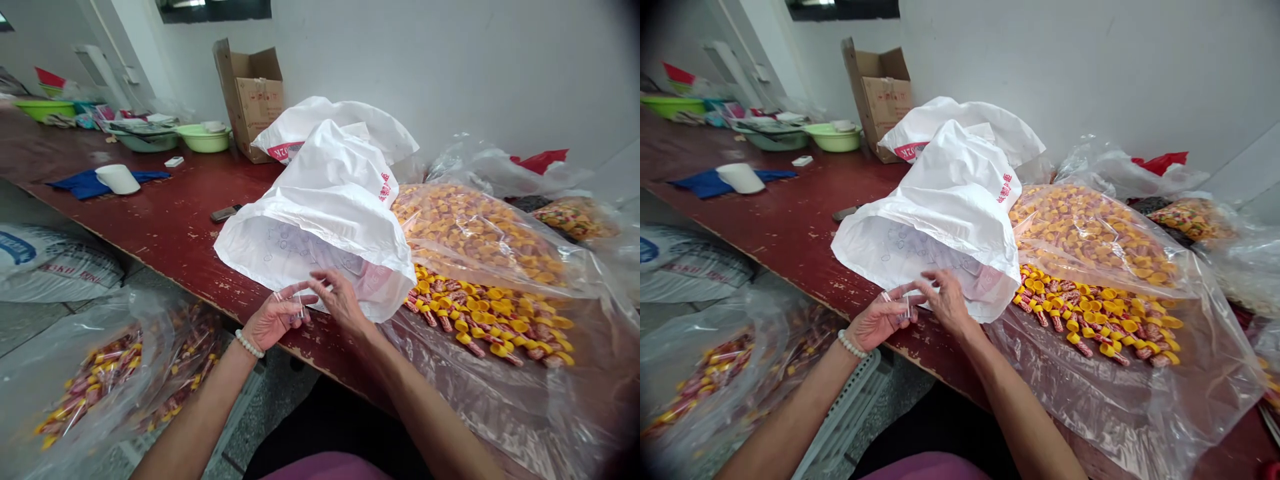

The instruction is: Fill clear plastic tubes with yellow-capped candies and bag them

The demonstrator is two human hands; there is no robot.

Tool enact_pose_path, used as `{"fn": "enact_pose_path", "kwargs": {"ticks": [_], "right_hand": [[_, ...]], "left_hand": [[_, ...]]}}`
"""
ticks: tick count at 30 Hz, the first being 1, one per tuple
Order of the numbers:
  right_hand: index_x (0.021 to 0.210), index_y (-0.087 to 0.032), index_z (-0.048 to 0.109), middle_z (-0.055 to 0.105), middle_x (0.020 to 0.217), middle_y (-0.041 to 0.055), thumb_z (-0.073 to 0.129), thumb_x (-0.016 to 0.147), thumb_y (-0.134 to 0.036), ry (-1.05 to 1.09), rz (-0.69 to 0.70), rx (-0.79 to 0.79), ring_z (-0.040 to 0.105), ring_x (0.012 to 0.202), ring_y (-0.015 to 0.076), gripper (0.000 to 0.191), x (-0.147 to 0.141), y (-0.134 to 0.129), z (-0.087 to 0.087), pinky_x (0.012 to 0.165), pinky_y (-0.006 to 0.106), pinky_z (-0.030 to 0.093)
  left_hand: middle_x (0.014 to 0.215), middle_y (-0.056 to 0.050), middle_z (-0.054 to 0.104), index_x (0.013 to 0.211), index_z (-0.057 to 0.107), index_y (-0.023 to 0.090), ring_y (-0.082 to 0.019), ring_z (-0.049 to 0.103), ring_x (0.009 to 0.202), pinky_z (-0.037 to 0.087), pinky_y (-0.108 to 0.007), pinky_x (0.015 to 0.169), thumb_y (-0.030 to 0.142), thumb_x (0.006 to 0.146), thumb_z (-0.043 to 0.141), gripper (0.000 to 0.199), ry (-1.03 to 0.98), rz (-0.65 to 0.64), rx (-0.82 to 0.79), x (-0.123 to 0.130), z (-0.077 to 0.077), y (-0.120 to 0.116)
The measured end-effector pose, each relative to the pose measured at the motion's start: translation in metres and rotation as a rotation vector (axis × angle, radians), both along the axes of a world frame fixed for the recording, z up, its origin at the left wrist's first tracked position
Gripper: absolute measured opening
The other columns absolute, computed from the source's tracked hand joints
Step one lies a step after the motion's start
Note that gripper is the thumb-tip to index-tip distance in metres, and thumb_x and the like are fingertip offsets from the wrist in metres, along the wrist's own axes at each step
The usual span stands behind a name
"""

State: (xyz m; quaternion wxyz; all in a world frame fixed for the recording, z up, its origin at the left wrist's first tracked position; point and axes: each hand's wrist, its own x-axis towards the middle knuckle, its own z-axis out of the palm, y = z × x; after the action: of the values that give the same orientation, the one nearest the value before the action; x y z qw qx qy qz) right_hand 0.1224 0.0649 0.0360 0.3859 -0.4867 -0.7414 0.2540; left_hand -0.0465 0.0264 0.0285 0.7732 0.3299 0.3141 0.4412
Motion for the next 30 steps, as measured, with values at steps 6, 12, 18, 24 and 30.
{"fn": "enact_pose_path", "kwargs": {"ticks": [6, 12, 18, 24, 30], "right_hand": [[0.11, -0.014, 0.058, 0.055, 0.112, 0.0169, 0.056, 0.082, -0.031, -0.577, -0.215, 0.037, 0.046, 0.106, 0.0304, 0.032, -0.009, 0.055, -0.005, 0.084, 0.044, 0.041], [0.106, -0.012, 0.059, 0.058, 0.103, 0.0185, 0.042, 0.082, -0.009, -0.618, -0.247, 0.024, 0.048, 0.103, 0.0289, 0.03, -0.004, 0.047, -0.016, 0.084, 0.045, 0.041], [0.117, -0.016, 0.051, 0.059, 0.101, 0.0079, 0.05, 0.083, -0.026, 0.183, -0.053, -0.111, 0.056, 0.09, 0.018, 0.035, 0.01, 0.007, -0.019, 0.077, 0.033, 0.047], [0.105, -0.021, 0.055, 0.062, 0.103, 0.0045, 0.058, 0.081, -0.033, 0.542, 0.134, -0.277, 0.061, 0.087, 0.0163, 0.026, -0.008, -0.032, -0.017, 0.076, 0.032, 0.049], [0.102, -0.022, 0.063, 0.065, 0.098, 0.0034, 0.054, 0.082, -0.02, 0.068, 0.164, 0.068, 0.059, 0.09, 0.0157, 0.022, 0.001, -0.013, -0.002, 0.081, 0.029, 0.046]], "left_hand": [[0.084, -0.001, 0.062, 0.108, 0.059, 0.022, -0.018, 0.065, 0.087, 0.051, -0.029, 0.073, 0.011, 0.068, 0.065, 0.042, -0.198, 0.089, -0.132, -0.009, -0.008, 0.007], [0.074, 0.0, 0.061, 0.081, 0.059, 0.016, -0.013, 0.064, 0.062, 0.041, -0.019, 0.046, 0.018, 0.065, 0.073, 0.022, 0.005, 0.25, -0.05, -0.003, -0.005, 0.01], [0.064, 0.002, 0.06, 0.084, 0.062, 0.016, -0.011, 0.061, 0.06, 0.045, -0.021, 0.054, 0.023, 0.062, 0.075, 0.026, 0.155, 0.334, 0.019, 0.005, -0.003, 0.007], [0.084, -0.001, 0.066, 0.101, 0.064, 0.018, -0.009, 0.06, 0.068, 0.048, -0.022, 0.063, 0.022, 0.063, 0.076, 0.04, 0.113, 0.284, 0.081, 0.022, -0.001, 0.001], [0.081, 0.001, 0.066, 0.083, 0.065, 0.015, -0.009, 0.06, 0.075, 0.046, -0.018, 0.068, 0.018, 0.06, 0.078, 0.027, 0.126, 0.55, 0.124, 0.028, -0.009, 0.003]]}}
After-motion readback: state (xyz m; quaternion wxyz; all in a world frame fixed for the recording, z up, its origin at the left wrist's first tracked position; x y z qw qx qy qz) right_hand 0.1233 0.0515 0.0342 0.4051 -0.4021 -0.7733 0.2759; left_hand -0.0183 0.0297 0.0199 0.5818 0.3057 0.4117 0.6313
